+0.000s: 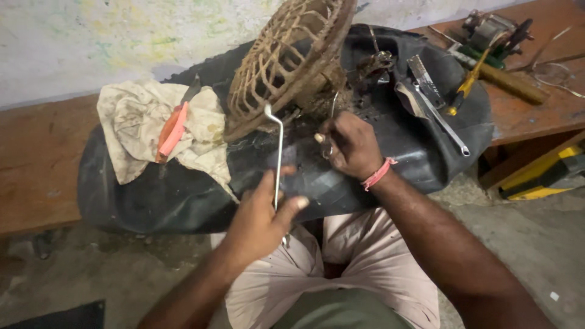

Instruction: The person uses a hammer and wrenches to loosen and remove a nut from the central hub of a fan blade assembly. They then use a screwdriver to adjust components within the hub. The fan blade assembly is held steady with one hand while tools are applied with the other.

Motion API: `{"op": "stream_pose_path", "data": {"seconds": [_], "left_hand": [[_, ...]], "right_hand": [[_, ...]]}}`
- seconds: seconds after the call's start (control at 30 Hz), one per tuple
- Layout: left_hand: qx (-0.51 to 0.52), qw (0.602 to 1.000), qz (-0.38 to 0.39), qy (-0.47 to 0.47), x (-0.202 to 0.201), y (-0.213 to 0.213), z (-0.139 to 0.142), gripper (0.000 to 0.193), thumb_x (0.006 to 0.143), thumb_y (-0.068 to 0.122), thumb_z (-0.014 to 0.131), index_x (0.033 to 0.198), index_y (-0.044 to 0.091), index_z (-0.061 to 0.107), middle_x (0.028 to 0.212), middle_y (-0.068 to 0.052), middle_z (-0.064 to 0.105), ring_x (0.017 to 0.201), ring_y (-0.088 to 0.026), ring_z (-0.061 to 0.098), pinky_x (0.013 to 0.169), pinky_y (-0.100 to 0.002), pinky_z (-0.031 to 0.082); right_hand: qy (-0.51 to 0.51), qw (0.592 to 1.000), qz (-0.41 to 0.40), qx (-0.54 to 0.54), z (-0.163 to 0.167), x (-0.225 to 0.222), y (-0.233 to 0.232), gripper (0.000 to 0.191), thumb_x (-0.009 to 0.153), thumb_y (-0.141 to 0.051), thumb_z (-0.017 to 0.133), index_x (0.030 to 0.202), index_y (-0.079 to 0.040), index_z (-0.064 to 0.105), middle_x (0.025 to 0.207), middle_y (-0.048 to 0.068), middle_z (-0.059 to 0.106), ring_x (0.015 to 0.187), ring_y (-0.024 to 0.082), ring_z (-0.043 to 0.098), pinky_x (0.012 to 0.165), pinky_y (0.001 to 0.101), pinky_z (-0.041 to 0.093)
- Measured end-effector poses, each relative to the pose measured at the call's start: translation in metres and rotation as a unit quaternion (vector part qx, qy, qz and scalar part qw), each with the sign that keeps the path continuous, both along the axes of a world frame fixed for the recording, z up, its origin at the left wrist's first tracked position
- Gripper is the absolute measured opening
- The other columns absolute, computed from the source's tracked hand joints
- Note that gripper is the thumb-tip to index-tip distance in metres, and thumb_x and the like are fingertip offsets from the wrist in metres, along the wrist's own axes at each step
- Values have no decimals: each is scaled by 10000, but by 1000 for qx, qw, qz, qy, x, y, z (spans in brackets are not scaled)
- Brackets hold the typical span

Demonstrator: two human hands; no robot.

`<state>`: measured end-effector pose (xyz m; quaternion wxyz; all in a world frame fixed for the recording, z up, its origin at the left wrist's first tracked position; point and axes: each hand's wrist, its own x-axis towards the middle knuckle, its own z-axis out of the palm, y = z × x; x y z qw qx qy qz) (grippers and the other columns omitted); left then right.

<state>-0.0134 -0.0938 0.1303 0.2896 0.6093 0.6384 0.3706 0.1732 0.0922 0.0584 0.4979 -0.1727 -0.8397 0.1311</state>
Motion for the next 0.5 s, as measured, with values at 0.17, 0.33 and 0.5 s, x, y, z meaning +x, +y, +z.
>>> {"op": "stream_pose_path", "data": {"seconds": [0.17, 0.33, 0.5], "left_hand": [[48, 995, -30, -84, 10, -32, 29, 813, 934, 157, 636, 1650, 99, 254, 804, -74, 752, 668, -145, 723, 639, -252, 549], [-125, 959, -159, -196, 10, -51, 44, 517, 960, 104, 608, 1472, 34, 609, 936, -157, 857, 653, -231, 751, 654, -293, 607], [-45, 847, -235, -474, -8, 10, 10, 471, 951, 125, 413, 1371, -68, 499, 1236, -179, 720, 1145, -191, 736, 948, -319, 610]], "right_hand": [[-2, 1000, 1, -23, 3, 1, -2, 145, 933, -184, 651, 997, -55, 631, 892, 131, 600, 792, 336, 619, 705, 422, 489], [34, 998, -11, -46, 6, 3, -7, 150, 948, -166, 681, 1019, -44, 629, 931, 131, 615, 824, 317, 625, 737, 394, 497], [96, 987, 10, -126, 4, 7, -7, 192, 1055, -205, 630, 1102, -18, 621, 1009, 109, 637, 888, 230, 627, 819, 331, 506]]}}
